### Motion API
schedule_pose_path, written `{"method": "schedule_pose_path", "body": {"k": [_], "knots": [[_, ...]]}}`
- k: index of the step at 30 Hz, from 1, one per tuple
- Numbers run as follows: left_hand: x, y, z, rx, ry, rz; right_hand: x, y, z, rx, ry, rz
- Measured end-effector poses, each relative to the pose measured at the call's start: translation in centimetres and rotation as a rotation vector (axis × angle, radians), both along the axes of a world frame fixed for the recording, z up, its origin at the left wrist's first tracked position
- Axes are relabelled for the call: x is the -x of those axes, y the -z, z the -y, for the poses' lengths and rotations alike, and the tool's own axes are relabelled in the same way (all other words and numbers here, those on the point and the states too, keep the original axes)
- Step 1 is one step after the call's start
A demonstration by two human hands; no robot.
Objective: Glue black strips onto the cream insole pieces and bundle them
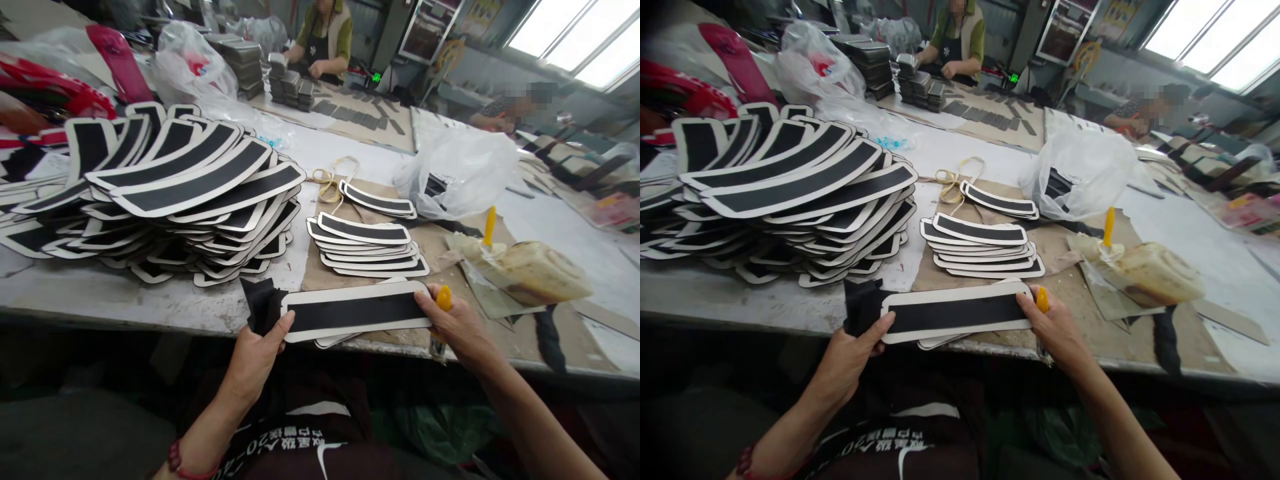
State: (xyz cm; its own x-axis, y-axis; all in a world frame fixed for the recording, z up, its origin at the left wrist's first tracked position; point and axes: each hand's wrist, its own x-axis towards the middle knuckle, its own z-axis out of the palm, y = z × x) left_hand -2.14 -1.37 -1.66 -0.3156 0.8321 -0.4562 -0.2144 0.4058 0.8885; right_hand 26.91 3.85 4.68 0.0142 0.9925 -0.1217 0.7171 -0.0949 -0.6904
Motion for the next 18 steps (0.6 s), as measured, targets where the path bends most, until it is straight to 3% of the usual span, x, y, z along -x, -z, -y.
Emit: {"method": "schedule_pose_path", "body": {"k": [6, 13, 16, 18], "knots": [[0.2, 0.7, 0.5, -0.073, -0.012, -0.078, 0.8, -0.1, 0.5, -0.084, 0.024, 0.18], [0.2, -0.7, 0.6, -0.062, -0.01, -0.314, 1.5, 0.6, 1.7, -0.287, -0.004, 0.321], [0.4, -0.2, 0.7, -0.064, 0.009, -0.267, 1.3, 0.8, 1.9, -0.315, 0.006, 0.307], [0.7, 0.4, 0.8, -0.064, 0.004, -0.175, 1.0, 0.9, 1.8, -0.232, 0.023, 0.25]]}}
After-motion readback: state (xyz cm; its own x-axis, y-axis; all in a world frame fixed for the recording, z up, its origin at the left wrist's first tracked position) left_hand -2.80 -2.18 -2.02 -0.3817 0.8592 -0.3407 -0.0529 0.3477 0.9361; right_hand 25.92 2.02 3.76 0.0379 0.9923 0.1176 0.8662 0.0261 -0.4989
